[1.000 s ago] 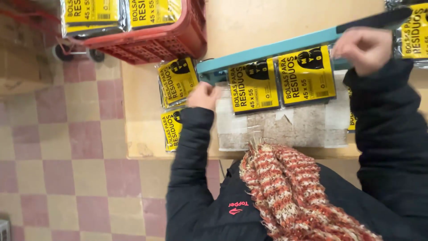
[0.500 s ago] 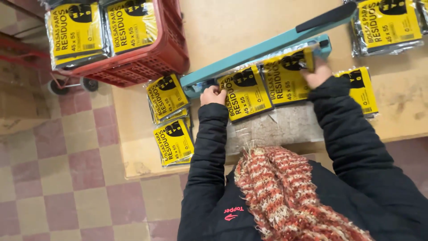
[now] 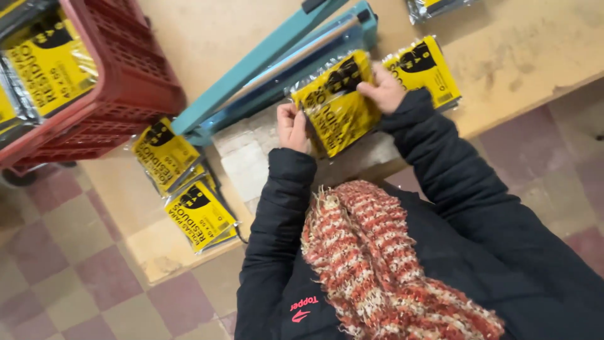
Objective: Sealing the opening of plastic bag packages using an impulse sealer.
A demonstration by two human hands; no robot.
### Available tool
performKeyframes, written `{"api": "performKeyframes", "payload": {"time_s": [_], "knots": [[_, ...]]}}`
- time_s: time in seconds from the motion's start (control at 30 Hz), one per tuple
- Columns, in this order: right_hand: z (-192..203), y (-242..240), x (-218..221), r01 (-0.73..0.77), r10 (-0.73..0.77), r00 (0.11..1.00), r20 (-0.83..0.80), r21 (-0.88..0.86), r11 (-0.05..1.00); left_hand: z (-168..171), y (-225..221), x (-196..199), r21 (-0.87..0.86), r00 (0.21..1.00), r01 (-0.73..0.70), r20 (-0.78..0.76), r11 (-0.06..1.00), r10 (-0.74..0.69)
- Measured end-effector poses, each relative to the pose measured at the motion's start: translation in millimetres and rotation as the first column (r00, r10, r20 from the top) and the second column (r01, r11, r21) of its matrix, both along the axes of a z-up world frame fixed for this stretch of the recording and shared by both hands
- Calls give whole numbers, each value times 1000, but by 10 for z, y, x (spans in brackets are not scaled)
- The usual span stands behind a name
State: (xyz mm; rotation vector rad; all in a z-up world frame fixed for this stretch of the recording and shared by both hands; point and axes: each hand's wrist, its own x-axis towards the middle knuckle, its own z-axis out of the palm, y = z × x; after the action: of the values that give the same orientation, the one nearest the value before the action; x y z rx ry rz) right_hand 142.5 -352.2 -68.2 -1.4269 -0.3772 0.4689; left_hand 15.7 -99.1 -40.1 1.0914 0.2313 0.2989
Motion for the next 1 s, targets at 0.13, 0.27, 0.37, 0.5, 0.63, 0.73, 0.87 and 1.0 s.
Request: {"api": "performKeyframes", "payload": {"time_s": [0.13,0.27,0.37,0.5,0.63,0.73,0.87,1.0], "knots": [[106,-1148,379,211,-110,937,331,-287,934,309,502,-412,167,975,36,-222,985,2],[34,-1928,635,181,-164,981,104,-179,967,-224,1480,-1308,331,937,-233,-176,914,302],[-324,-2182,696,131,-54,979,195,-405,905,-647,2088,-1994,422,798,-437,-224,794,559],[-1064,-2178,863,205,43,901,433,-511,835,-910,2466,-2937,791,521,-306,-328,531,788],[-676,-1231,481,430,-158,835,527,-447,785,-676,2431,-2957,899,402,-20,-394,438,827],[934,972,-598,62,281,726,628,-466,882,-626,2480,-2822,874,293,116,-485,473,824],[26,2609,-1575,-705,691,709,-141,-96,703,-691,2709,-2708,871,210,250,-475,423,855],[-1353,3549,-2175,-636,482,763,-432,-367,679,-751,2955,-2622,841,252,159,-540,516,803]]}}
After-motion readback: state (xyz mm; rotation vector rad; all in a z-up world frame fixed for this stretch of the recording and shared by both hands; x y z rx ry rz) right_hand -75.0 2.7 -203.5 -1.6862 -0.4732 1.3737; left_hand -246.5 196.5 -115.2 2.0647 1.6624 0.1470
